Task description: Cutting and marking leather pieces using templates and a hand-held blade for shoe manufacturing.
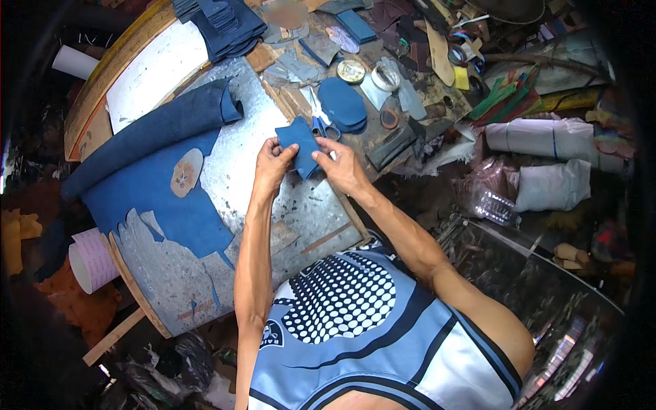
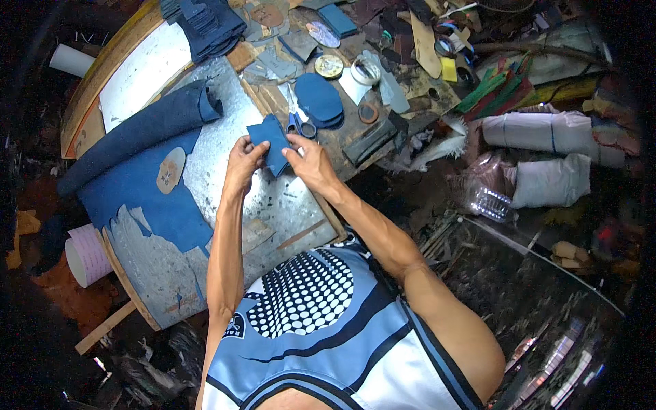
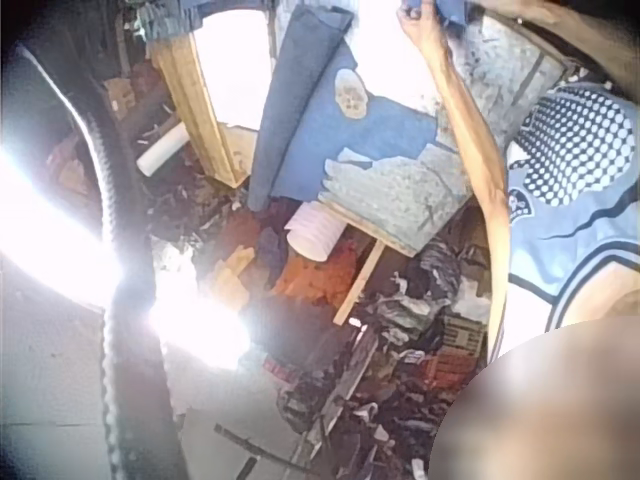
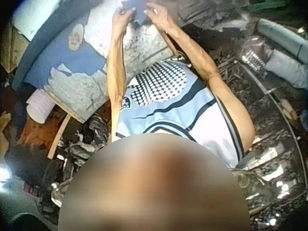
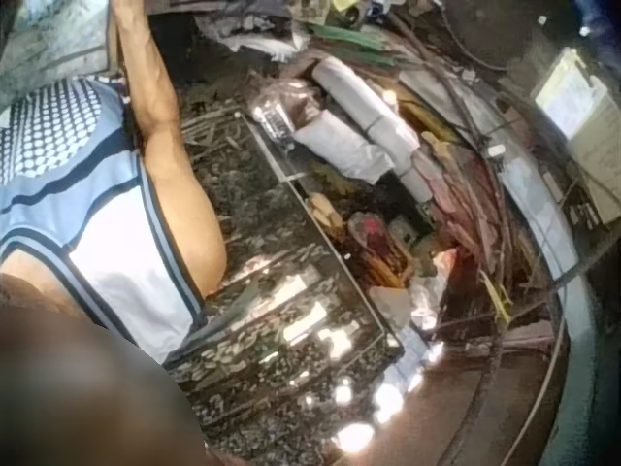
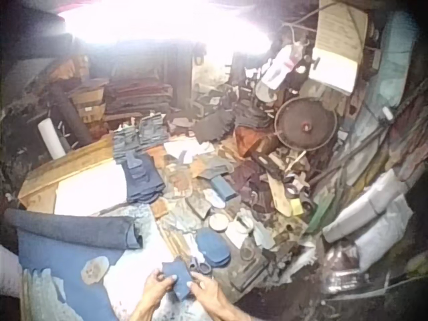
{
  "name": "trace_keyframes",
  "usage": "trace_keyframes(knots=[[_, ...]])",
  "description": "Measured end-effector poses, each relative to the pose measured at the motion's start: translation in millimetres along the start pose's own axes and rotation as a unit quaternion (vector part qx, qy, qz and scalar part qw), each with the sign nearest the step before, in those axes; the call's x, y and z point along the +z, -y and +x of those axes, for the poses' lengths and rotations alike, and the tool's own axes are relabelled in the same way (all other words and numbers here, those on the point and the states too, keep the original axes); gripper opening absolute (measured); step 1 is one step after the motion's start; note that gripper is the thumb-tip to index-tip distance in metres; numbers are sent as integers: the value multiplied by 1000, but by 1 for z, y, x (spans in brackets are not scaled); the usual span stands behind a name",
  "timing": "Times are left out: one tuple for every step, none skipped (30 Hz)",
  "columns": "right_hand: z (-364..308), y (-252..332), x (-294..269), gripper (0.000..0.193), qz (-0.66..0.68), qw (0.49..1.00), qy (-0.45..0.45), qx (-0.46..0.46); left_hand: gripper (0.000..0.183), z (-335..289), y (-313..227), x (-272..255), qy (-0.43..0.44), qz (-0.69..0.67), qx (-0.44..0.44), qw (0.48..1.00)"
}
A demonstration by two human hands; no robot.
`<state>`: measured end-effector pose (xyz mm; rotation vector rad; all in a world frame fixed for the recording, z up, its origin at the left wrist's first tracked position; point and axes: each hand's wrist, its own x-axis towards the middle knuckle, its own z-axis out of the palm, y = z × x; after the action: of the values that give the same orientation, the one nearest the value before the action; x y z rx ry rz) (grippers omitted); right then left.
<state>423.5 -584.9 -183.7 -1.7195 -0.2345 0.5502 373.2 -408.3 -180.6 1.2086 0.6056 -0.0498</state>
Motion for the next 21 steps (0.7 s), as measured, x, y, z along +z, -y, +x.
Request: trace_keyframes(knots=[[0, 3, 1, 49, -46, 999, 10, 2, 39, 0, 5, -2, -18, 5, 9, 1000], [-2, 8, 1, 50, -92, 996, 19, 6, 38, -1, 8, -1, -34, 9, 16, 999], [-3, 18, -1, 51, -127, 991, 34, 7, 38, 0, 9, -2, -42, 20, 26, 999], [0, 19, -2, 51, -131, 991, 35, 5, 38, 2, 10, -5, -42, 16, 29, 999], [1, 20, -2, 51, -129, 990, 49, -12, 38, 3, 7, -8, -42, 19, 27, 999], [0, 21, 1, 50, -126, 989, 66, -28, 38, -1, 7, -15, -46, 22, 23, 998], [3, 21, 4, 50, -153, 984, 73, -56, 40, 10, 16, -31, -47, 54, 47, 996], [4, 23, 6, 50, -154, 984, 78, -51, 41, 12, 12, -34, -61, 57, 48, 995], [6, 28, 5, 49, -167, 981, 91, -42, 42, 13, 3, -33, -63, 55, 39, 996], [7, 30, 6, 49, -179, 978, 104, -32, 43, 13, -5, -31, -63, 54, 29, 996], [8, 28, 8, 48, -190, 975, 111, -40, 43, 15, -9, -31, -68, 56, 28, 996], [8, 26, 9, 48, -190, 975, 113, -38, 43, 18, -13, -30, -70, 55, 25, 996], [6, 25, 10, 49, -177, 979, 101, -22, 45, 21, -16, -29, -68, 48, 17, 996], [5, 25, 13, 49, -163, 982, 92, -7, 47, 25, -19, -28, -70, 41, 11, 997], [4, 21, 16, 49, -160, 982, 101, -7, 51, 29, -21, -29, -77, 32, 7, 996], [2, 14, 16, 49, -116, 990, 76, -3, 51, 34, -22, -28, -86, 33, 5, 996], [0, 10, 15, 48, -73, 996, 48, 1, 50, 40, -25, -24, -79, 41, 3, 996], [-4, 9, 15, 48, -71, 996, 54, 1, 49, 46, -28, -26, -74, 47, 2, 996], [-11, 9, 15, 46, -75, 994, 74, 25, 53, 61, -19, -33, -69, 50, 2, 996], [-17, 9, 15, 45, -80, 991, 97, 47, 53, 74, -10, -44, -78, 49, 3, 996], [-24, 15, 14, 40, -125, 983, 130, 24, 56, 83, -3, -52, -109, 130, 22, 985]])
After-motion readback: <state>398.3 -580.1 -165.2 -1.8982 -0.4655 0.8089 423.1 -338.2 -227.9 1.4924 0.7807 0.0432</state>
